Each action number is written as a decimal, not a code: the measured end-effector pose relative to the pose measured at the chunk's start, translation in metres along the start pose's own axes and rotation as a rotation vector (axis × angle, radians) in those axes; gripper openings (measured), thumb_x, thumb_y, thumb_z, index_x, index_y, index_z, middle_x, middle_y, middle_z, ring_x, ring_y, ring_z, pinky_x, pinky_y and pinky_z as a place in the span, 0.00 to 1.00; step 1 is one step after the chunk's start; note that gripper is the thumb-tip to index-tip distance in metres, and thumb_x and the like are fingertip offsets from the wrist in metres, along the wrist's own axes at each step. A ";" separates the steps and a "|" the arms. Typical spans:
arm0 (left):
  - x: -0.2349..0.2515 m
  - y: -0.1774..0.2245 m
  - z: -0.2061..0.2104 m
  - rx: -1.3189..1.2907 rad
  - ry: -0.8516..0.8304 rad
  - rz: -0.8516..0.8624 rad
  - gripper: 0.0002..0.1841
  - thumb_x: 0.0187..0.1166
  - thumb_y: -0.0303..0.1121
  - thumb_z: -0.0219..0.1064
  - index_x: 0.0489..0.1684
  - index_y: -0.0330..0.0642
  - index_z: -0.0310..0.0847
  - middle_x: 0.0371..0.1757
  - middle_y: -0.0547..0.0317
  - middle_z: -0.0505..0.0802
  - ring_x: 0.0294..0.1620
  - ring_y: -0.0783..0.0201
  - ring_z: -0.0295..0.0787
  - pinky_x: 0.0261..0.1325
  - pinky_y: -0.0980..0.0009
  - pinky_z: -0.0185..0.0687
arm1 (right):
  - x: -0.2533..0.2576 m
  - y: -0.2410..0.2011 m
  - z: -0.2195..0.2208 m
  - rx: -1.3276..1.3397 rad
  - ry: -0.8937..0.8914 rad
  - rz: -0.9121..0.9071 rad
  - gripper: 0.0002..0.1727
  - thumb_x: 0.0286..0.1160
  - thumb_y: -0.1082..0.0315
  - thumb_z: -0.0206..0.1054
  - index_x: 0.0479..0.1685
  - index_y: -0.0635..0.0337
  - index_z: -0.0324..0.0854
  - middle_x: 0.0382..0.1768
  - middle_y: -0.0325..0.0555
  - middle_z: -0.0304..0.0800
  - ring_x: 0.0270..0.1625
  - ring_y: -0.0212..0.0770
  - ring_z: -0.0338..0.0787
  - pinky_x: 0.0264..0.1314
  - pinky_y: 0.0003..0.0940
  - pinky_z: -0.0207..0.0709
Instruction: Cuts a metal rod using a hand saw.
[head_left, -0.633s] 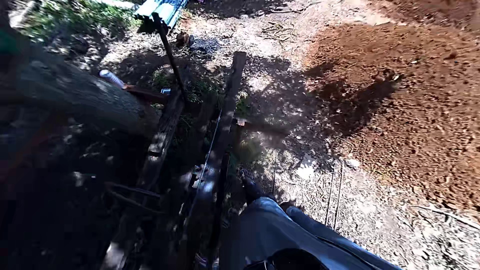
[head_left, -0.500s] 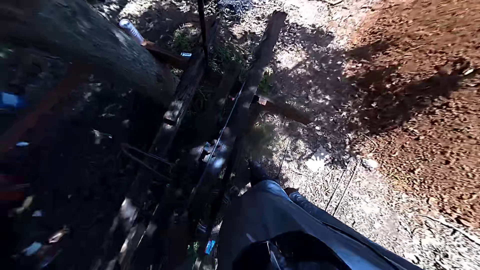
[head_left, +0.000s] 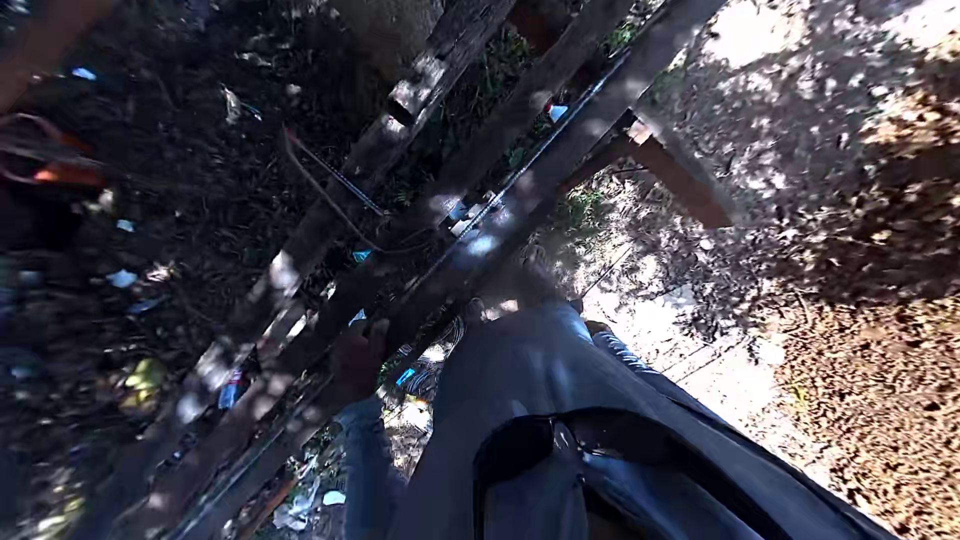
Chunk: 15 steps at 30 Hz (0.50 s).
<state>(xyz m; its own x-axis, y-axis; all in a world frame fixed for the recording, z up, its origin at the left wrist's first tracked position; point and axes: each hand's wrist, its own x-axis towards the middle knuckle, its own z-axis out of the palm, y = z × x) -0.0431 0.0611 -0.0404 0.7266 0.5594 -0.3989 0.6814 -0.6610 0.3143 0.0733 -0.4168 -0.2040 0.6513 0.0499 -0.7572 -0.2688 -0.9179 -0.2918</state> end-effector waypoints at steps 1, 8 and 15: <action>0.002 0.002 0.000 -0.021 0.007 0.021 0.29 0.83 0.60 0.61 0.58 0.41 0.89 0.52 0.43 0.94 0.57 0.44 0.91 0.65 0.38 0.81 | 0.003 -0.017 -0.012 0.004 -0.156 0.208 0.27 0.94 0.58 0.54 0.81 0.68 0.70 0.81 0.53 0.77 0.82 0.36 0.75 0.83 0.28 0.64; 0.016 0.011 0.021 -0.111 0.116 0.082 0.24 0.79 0.62 0.66 0.49 0.51 0.90 0.43 0.55 0.93 0.47 0.53 0.90 0.55 0.41 0.83 | 0.073 0.074 0.023 -0.233 -0.216 0.281 0.30 0.91 0.51 0.54 0.77 0.69 0.76 0.80 0.65 0.76 0.87 0.58 0.71 0.90 0.55 0.58; 0.026 0.027 0.034 -0.155 0.161 0.202 0.25 0.79 0.65 0.64 0.48 0.54 0.88 0.46 0.58 0.91 0.50 0.55 0.88 0.53 0.45 0.84 | 0.042 0.034 -0.015 -0.388 -0.215 0.309 0.30 0.89 0.47 0.52 0.71 0.63 0.83 0.76 0.63 0.81 0.83 0.62 0.75 0.84 0.64 0.64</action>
<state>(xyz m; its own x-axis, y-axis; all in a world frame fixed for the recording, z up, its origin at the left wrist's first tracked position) -0.0084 0.0409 -0.0717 0.8450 0.5047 -0.1768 0.5178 -0.6895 0.5065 0.1022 -0.4520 -0.2373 0.4123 -0.2038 -0.8880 -0.1165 -0.9785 0.1704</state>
